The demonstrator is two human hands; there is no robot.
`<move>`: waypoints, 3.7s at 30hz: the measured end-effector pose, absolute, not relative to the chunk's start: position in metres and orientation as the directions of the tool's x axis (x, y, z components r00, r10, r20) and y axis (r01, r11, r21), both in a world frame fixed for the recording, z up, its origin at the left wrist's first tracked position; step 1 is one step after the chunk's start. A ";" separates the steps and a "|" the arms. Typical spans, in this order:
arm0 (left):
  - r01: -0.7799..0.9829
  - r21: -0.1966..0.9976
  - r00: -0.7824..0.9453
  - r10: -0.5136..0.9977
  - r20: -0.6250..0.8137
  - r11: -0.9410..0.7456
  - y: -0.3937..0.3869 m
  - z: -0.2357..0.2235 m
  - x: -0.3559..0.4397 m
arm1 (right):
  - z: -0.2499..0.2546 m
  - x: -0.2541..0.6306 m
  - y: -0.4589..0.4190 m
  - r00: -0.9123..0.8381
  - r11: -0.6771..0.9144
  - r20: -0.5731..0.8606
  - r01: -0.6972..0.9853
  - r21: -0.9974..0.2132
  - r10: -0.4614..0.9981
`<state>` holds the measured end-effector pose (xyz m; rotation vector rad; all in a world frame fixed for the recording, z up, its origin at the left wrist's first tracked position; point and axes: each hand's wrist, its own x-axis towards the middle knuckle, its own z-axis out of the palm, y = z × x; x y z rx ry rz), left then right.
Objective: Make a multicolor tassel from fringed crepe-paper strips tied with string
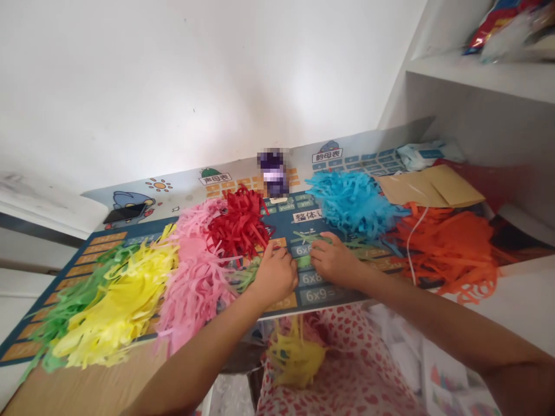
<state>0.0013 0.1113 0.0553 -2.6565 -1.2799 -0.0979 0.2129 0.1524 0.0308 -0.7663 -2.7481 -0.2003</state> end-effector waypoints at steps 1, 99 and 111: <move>0.787 -0.139 0.616 0.774 0.147 -0.601 0.112 0.055 0.003 | 0.029 0.213 0.156 -0.804 0.843 0.318 0.537 0.026 0.502; 0.830 0.452 0.242 0.941 0.236 -0.326 0.091 0.021 -0.026 | 0.015 0.250 0.175 -0.705 0.691 0.214 0.504 -0.518 0.676; 0.852 0.139 0.467 0.853 0.235 -0.504 0.094 0.036 -0.016 | 0.033 0.236 0.179 -0.704 0.629 -0.009 0.641 -0.439 0.711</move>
